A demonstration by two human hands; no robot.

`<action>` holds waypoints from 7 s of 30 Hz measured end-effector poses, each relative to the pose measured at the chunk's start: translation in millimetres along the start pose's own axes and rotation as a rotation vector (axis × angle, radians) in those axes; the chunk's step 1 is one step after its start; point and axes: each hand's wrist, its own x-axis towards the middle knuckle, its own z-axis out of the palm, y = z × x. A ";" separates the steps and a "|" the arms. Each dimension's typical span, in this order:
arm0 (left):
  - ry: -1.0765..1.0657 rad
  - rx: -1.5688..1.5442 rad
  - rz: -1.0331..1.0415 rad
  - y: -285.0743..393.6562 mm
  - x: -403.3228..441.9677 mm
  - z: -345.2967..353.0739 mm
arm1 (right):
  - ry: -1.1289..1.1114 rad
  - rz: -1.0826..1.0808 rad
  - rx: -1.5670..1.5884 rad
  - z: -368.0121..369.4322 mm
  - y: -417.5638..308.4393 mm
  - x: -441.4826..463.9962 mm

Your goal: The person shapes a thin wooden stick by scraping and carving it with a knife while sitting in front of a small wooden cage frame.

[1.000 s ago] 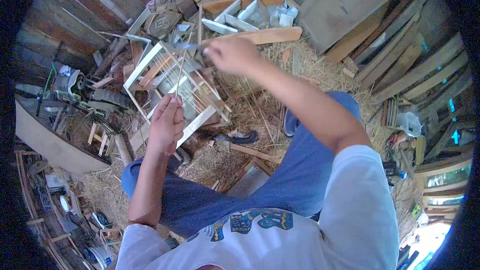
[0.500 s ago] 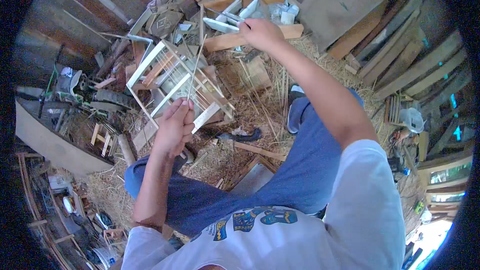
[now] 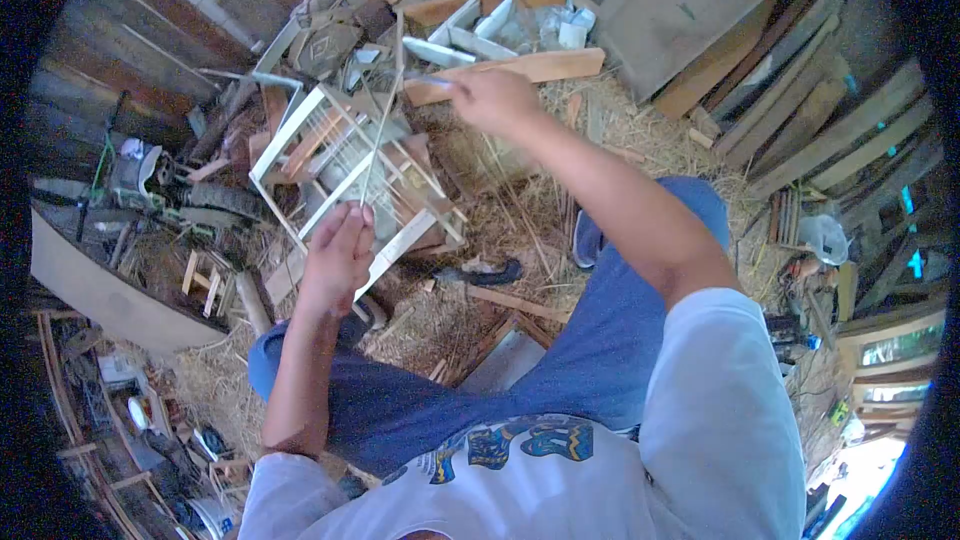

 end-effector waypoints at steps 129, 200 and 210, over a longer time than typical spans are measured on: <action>-0.037 -0.135 0.025 23.8 -16.0 13.1 | -0.085 -0.368 0.228 -26.5 -88.4 -67.0; 0.059 0.093 0.248 7.4 12.2 -4.5 | 0.066 -0.507 0.139 -7.8 -96.5 -65.5; 0.015 0.115 0.272 2.7 -0.7 1.2 | 0.205 0.089 0.240 -23.2 -5.7 2.3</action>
